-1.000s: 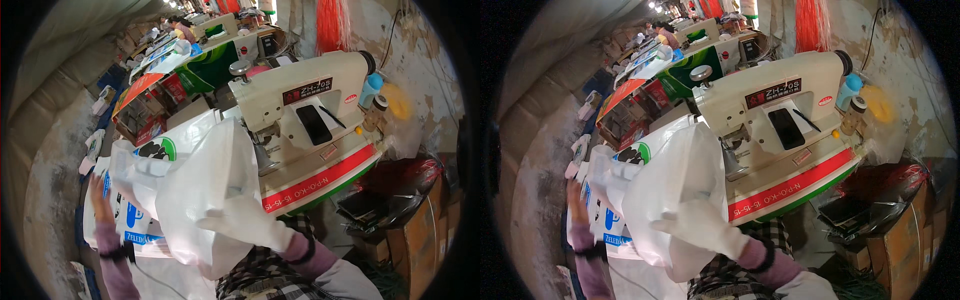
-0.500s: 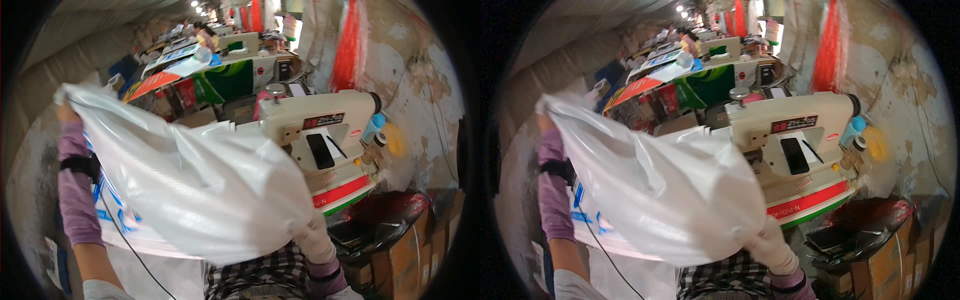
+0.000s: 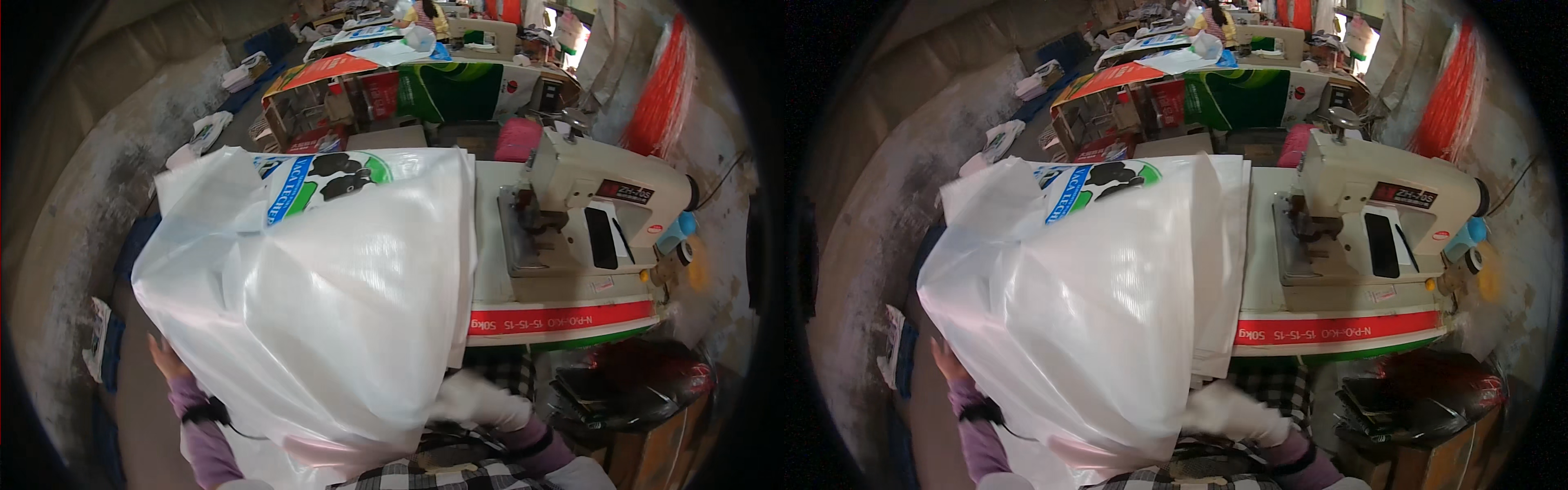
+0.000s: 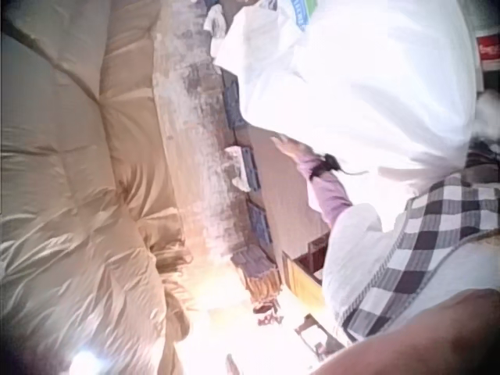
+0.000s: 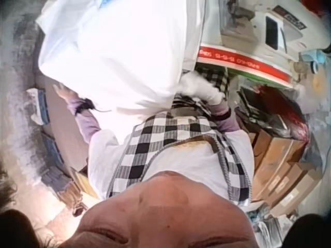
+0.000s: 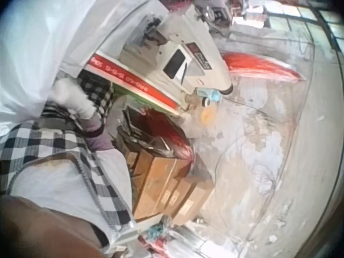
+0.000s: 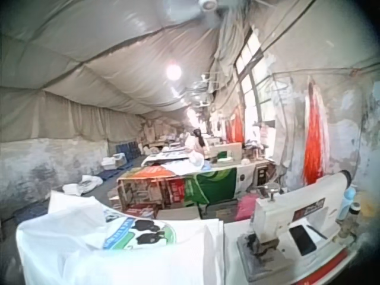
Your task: Sewing industrial-sized plastic bags using a heavy-duty sewing machine.
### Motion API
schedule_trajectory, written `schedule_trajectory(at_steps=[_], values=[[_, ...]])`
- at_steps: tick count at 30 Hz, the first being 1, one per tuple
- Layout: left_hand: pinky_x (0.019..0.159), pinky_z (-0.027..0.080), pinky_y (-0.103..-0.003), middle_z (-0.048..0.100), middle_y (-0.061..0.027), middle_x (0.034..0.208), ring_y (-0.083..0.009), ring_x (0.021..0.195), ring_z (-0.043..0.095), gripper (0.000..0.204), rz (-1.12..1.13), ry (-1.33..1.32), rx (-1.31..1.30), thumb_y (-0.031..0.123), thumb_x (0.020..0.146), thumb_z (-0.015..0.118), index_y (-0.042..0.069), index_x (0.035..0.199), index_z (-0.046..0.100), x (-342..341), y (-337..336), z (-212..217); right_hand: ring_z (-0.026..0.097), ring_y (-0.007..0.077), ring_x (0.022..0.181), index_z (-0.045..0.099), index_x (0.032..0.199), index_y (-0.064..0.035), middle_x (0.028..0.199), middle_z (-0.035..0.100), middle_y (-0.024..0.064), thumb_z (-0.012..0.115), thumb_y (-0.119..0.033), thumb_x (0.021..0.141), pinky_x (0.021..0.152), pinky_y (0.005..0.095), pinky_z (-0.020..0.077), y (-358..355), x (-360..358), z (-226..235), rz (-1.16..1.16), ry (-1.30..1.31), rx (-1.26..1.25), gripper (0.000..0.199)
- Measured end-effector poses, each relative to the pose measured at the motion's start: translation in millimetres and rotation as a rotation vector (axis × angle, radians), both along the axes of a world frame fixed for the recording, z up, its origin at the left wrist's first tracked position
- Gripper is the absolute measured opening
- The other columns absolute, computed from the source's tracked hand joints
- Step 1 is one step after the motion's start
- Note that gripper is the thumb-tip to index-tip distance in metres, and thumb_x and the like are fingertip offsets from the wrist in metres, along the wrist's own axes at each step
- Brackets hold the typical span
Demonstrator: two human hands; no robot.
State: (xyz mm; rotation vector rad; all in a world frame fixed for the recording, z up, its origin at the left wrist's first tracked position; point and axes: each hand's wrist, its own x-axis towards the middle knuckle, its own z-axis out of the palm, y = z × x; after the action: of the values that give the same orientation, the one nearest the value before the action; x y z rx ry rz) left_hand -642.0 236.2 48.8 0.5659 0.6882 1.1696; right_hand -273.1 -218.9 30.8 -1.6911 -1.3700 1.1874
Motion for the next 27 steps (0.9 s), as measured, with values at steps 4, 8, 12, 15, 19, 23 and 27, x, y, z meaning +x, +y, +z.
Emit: schedule_trajectory(at_steps=[4,8,12,15,19,23,27], values=[[0.096,0.045,-0.045,0.054,-0.0143,0.127,-0.0309,0.115,0.053,0.05,-0.054,0.103,0.319,0.04,0.092,0.053,0.003,0.125,0.053,-41.8,-21.6,-44.0,0.055,0.0255,0.112,0.044,0.133,-0.0013,0.122,0.056,0.0164,0.067,-0.009,0.076,0.095,0.0338,0.0445,12.5,71.1,28.9,-1.046,-0.429,0.609,0.062],[0.086,0.052,-0.036,0.059,-0.0121,0.116,-0.0222,0.099,0.062,0.038,0.007,0.732,0.465,0.028,0.093,0.051,0.005,0.123,0.053,-66.8,-7.7,-12.2,0.053,0.0204,0.112,0.044,0.133,-0.001,0.123,0.054,0.0143,0.066,-0.008,0.078,0.093,0.0324,0.0442,86.2,134.2,47.9,-0.801,-0.174,0.771,0.06],[0.082,0.053,-0.037,0.064,-0.013,0.108,-0.0269,0.094,0.064,0.039,0.058,0.464,0.247,0.028,0.092,0.048,-0.001,0.115,0.058,-102.3,21.8,27.0,0.061,0.0167,0.082,0.064,0.108,0.0007,0.095,0.067,0.0067,0.066,-0.007,0.078,0.073,0.0328,0.0497,121.0,140.7,58.0,-0.556,-0.123,0.405,0.031],[0.083,0.053,-0.039,0.065,-0.014,0.106,-0.0285,0.095,0.064,0.042,0.129,0.398,0.195,0.032,0.091,0.046,0.0,0.113,0.06,-213.6,8.1,37.7,0.055,0.0202,0.101,0.054,0.119,-0.0009,0.111,0.06,0.0112,0.052,0.002,0.083,0.085,0.0327,0.0458,134.8,54.8,55.4,-0.368,-0.127,0.32,0.035],[0.091,0.048,-0.041,0.059,-0.015,0.117,-0.0304,0.105,0.058,0.048,0.354,0.455,0.099,0.039,0.091,0.045,0.002,0.121,0.055,-447.4,-78.4,29.6,0.06,0.023,0.068,0.064,0.089,-0.0007,0.076,0.064,0.0103,0.063,-0.001,0.071,0.062,0.0308,0.0476,187.5,-69.1,23.5,0.052,-0.139,0.714,0.018],[0.098,0.043,-0.043,0.053,-0.0161,0.127,-0.0324,0.115,0.052,0.056,0.453,0.421,0.035,0.045,0.092,0.044,0.004,0.128,0.049,-468.2,-142.1,-20.1,0.063,0.0265,0.089,0.061,0.106,-0.0032,0.093,0.065,0.0134,0.058,-0.003,0.078,0.077,0.0316,0.0485,221.3,-119.5,-34.5,0.061,-0.167,0.37,0.029],[0.109,0.032,-0.046,0.047,-0.0111,0.139,-0.0309,0.126,0.043,0.061,0.313,0.537,0.03,0.05,0.094,0.034,0.01,0.139,0.039,-400.0,-205.6,-94.0,0.065,0.0297,0.086,0.063,0.103,-0.0027,0.091,0.067,0.0149,0.058,-0.005,0.078,0.076,0.0338,0.0493,233.7,-144.4,-141.7,-0.317,-0.091,0.367,0.025]])
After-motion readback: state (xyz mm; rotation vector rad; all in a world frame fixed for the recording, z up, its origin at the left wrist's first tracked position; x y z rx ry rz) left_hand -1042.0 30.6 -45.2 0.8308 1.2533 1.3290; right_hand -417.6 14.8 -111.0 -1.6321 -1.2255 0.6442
